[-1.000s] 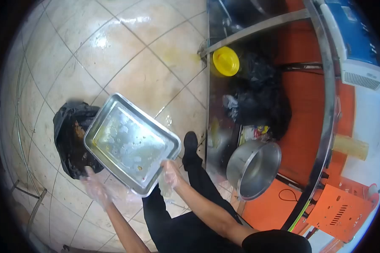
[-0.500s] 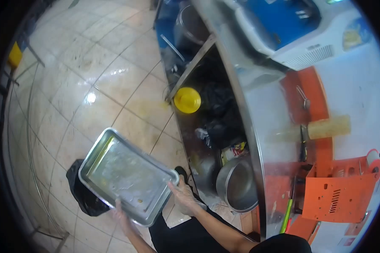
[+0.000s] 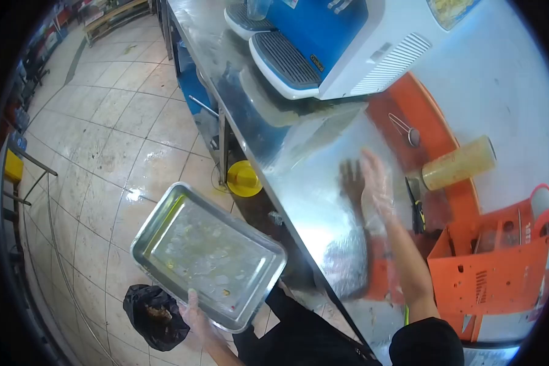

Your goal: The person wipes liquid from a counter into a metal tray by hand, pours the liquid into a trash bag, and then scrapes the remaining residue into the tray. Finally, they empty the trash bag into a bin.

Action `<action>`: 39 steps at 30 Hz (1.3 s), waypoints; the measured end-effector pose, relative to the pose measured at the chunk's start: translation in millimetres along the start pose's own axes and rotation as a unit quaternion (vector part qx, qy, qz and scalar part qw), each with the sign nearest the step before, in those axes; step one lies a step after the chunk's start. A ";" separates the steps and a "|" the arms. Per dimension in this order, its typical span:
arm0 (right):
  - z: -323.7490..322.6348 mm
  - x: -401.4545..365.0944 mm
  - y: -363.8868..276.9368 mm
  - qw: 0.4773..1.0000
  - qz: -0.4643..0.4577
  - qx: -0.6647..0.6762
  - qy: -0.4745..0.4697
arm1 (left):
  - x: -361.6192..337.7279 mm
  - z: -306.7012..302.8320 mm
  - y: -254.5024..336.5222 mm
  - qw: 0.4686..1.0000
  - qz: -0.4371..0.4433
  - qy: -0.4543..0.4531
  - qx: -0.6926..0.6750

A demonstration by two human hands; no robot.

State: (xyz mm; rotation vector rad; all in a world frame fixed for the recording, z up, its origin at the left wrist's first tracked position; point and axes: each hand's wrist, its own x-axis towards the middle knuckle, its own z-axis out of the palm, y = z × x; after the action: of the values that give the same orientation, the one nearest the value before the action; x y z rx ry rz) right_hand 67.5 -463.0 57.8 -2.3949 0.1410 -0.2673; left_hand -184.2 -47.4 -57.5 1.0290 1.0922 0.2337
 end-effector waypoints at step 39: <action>64.5 -202.7 -196.6 0.975 -0.059 0.114 -0.181 | -70.6 -25.2 75.1 0.986 -0.005 -0.076 0.149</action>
State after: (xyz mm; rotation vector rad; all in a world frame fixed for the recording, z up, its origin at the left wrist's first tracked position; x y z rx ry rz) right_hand -109.3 -240.1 111.9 -2.1839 -0.1915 0.0984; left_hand -216.1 -35.7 43.1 1.2861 1.0115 -0.0200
